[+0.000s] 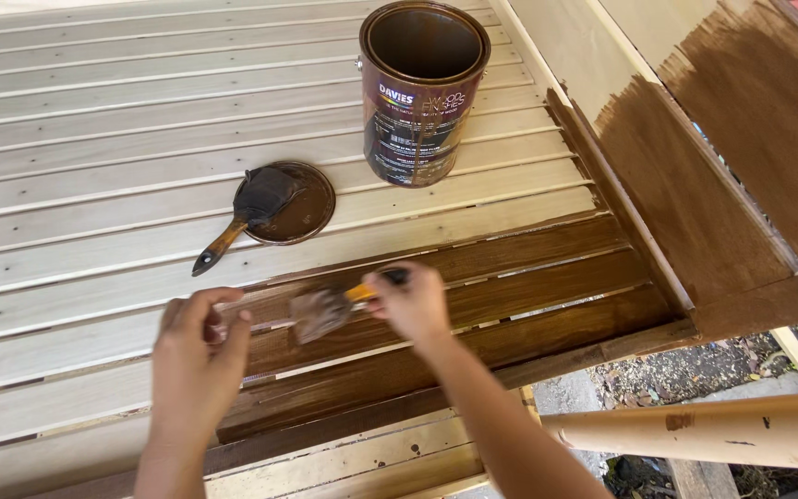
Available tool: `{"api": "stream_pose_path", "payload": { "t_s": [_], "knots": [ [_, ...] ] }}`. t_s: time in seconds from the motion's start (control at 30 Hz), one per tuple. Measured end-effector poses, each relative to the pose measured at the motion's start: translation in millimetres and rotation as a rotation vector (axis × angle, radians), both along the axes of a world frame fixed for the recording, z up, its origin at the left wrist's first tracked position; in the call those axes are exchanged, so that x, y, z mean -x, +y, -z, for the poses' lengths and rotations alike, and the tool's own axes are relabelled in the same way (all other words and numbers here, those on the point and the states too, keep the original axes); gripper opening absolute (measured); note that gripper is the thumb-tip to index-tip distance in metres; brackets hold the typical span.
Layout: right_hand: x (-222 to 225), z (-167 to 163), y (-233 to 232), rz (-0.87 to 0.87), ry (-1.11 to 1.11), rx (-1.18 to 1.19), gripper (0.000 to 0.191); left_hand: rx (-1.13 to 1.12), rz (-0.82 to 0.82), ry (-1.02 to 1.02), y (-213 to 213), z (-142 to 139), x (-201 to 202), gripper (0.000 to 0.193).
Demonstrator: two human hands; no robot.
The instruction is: The person applies brown wood stain with a brush to slatted wooden panels, dipping the brush into a stain can and brushing along the planks, working across different sections of the panels.
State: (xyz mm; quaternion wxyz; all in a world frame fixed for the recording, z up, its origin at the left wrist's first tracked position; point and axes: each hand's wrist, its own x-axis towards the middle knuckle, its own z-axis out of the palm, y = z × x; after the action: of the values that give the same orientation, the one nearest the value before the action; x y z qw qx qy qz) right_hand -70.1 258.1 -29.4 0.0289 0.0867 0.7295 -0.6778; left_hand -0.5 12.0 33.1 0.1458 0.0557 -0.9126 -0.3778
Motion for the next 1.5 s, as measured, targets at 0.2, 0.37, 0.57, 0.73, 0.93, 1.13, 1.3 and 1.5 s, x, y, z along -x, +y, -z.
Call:
{"api": "stream_pose_path", "payload": {
  "t_s": [0.2, 0.37, 0.57, 0.73, 0.93, 1.13, 1.3, 1.5],
  "knots": [
    [23, -20, 168, 0.371, -0.161, -0.123, 0.048, -0.012, 0.031, -0.039, 28, 3, 7, 0.021],
    [15, -55, 286, 0.487, -0.038, -0.498, 0.027, -0.031, 0.046, 0.004, 29, 6, 9, 0.020],
    [27, -47, 221, 0.299, 0.365, -1.727, 0.033, -0.056, -0.003, -0.033, 4, 15, 6, 0.020],
    [21, 5, 7, -0.382, 0.376, -1.727, 0.015, -0.046, -0.090, -0.006, -33, 19, -8, 0.023],
    [-50, 14, -232, -0.510, 0.996, -1.081, 0.003, 0.040, -0.296, 0.046, -108, 23, -58, 0.025],
    [-46, -8, -319, -0.492, 1.027, -0.863, 0.010, 0.075, -0.481, 0.053, -162, 25, -108, 0.023],
    [26, 10, -250, -0.295, 0.358, -0.385, 0.030, 0.056, -0.419, -0.010, -162, 35, -94, 0.022],
    [55, 3, -53, 0.105, -0.111, -0.072, 0.032, 0.006, -0.270, -0.017, -124, 40, -52, 0.020]
  ]
}}
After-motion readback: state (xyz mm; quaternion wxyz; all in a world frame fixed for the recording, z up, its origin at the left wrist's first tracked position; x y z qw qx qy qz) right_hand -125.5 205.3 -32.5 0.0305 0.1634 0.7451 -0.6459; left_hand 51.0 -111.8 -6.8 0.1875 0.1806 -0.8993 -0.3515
